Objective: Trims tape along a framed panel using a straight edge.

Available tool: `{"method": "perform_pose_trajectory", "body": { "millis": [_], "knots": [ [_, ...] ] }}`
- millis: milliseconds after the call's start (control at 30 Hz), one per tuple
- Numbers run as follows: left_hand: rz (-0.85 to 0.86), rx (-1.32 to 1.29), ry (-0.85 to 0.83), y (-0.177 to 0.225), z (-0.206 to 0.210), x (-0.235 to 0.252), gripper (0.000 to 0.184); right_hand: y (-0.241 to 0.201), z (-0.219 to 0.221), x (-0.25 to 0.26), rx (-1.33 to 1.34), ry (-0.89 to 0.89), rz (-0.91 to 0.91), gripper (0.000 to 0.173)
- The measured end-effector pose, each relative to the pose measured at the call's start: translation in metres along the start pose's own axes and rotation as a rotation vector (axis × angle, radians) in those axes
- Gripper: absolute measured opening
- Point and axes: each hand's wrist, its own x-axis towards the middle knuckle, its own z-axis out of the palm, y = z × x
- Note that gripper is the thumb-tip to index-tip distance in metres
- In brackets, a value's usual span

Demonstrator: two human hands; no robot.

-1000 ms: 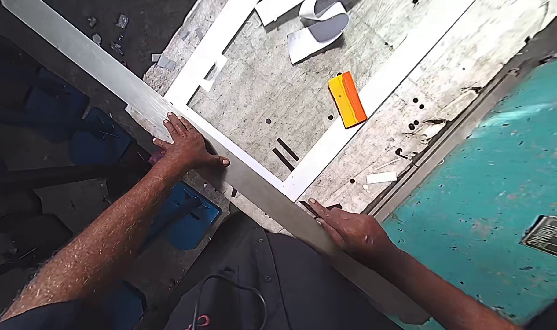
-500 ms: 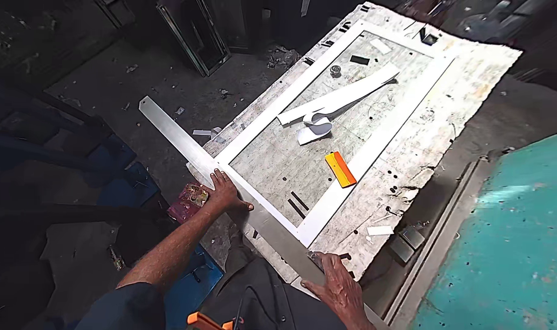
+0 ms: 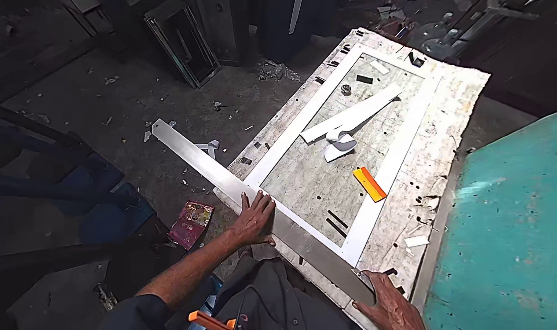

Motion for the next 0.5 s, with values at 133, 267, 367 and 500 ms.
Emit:
{"method": "perform_pose_trajectory", "body": {
  "millis": [133, 267, 367, 500],
  "knots": [
    [0.178, -0.074, -0.047, -0.007, 0.002, 0.006, 0.114, -0.012, 0.001, -0.005, -0.096, 0.029, 0.054, 0.086],
    [0.314, -0.079, 0.015, -0.028, -0.002, 0.002, 0.118, -0.024, -0.004, -0.028, -0.11, 0.137, 0.035, 0.08],
    [0.399, -0.101, 0.064, -0.046, -0.016, 0.0, 0.087, -0.035, -0.017, -0.054, -0.099, 0.18, 0.017, 0.077],
    [0.567, -0.038, 0.135, -0.064, -0.036, 0.002, 0.055, -0.057, -0.042, -0.082, -0.068, 0.195, -0.032, 0.07]
  ]
}}
